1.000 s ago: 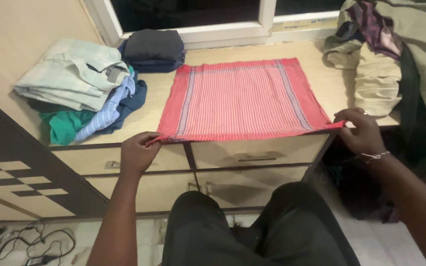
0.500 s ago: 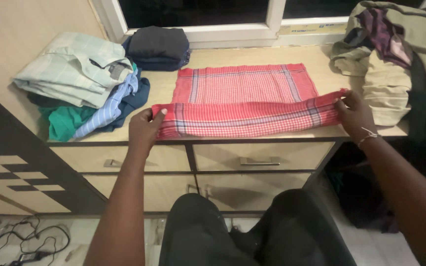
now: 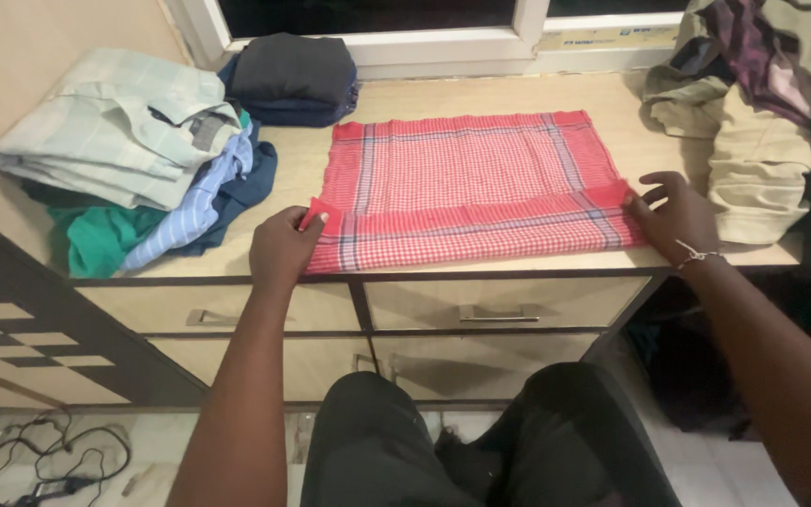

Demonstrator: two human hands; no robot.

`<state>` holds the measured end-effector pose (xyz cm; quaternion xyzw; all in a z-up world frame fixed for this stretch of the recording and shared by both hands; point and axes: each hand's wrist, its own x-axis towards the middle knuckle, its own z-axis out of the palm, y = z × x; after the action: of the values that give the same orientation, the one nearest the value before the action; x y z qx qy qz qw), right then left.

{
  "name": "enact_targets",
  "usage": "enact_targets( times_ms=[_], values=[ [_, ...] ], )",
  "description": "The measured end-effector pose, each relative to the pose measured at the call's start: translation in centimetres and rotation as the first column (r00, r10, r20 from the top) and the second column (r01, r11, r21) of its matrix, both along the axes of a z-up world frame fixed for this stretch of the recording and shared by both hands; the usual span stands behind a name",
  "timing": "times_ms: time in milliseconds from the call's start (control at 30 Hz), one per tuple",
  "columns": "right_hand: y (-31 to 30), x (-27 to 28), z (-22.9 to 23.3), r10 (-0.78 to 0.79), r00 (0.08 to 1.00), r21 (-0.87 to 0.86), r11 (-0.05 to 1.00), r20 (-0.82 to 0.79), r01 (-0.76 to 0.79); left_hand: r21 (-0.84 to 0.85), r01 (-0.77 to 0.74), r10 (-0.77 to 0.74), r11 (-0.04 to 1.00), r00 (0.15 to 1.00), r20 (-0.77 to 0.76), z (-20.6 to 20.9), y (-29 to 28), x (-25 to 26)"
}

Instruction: The person folds a red and white checkered cloth on a low dresser, then picks up a dark gray t-shirt from a pile, lays it flat, and folds it neatly. The folded items are placed on the dresser surface.

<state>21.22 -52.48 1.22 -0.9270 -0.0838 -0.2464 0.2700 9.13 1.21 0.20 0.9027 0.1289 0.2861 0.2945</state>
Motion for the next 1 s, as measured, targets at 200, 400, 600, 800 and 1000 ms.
enact_targets(
  times_ms=[200,400,600,800,1000],
  values=[
    [-0.3,0.1,-1.1,-0.035,0.999,-0.045,0.998,0.005,0.035,-0.58,0.318,-0.31,0.75,0.944,0.117,0.6,1.7,-0.3],
    [-1.4,1.6,-2.6,-0.139,0.99,-0.017,0.99,0.033,0.14,-0.587,0.311,-0.287,0.748,0.948,0.137,-0.2,1.3,0.0],
    [-1.6,1.6,-3.0,-0.166,0.983,0.008,0.986,0.084,0.166,-0.578,0.178,-0.138,0.797,0.984,0.112,-0.6,0.9,0.7],
    [-0.7,0.6,-2.1,-0.138,0.986,-0.005,0.99,0.091,0.139,-0.24,-0.024,0.046,0.971,0.995,0.084,-0.9,0.2,0.2],
    [1.6,-3.1,0.0,0.246,0.892,-0.457,0.888,0.379,-0.051,0.237,-0.167,0.043,0.957,0.89,0.454,-0.9,-1.2,-1.9]
  ],
)
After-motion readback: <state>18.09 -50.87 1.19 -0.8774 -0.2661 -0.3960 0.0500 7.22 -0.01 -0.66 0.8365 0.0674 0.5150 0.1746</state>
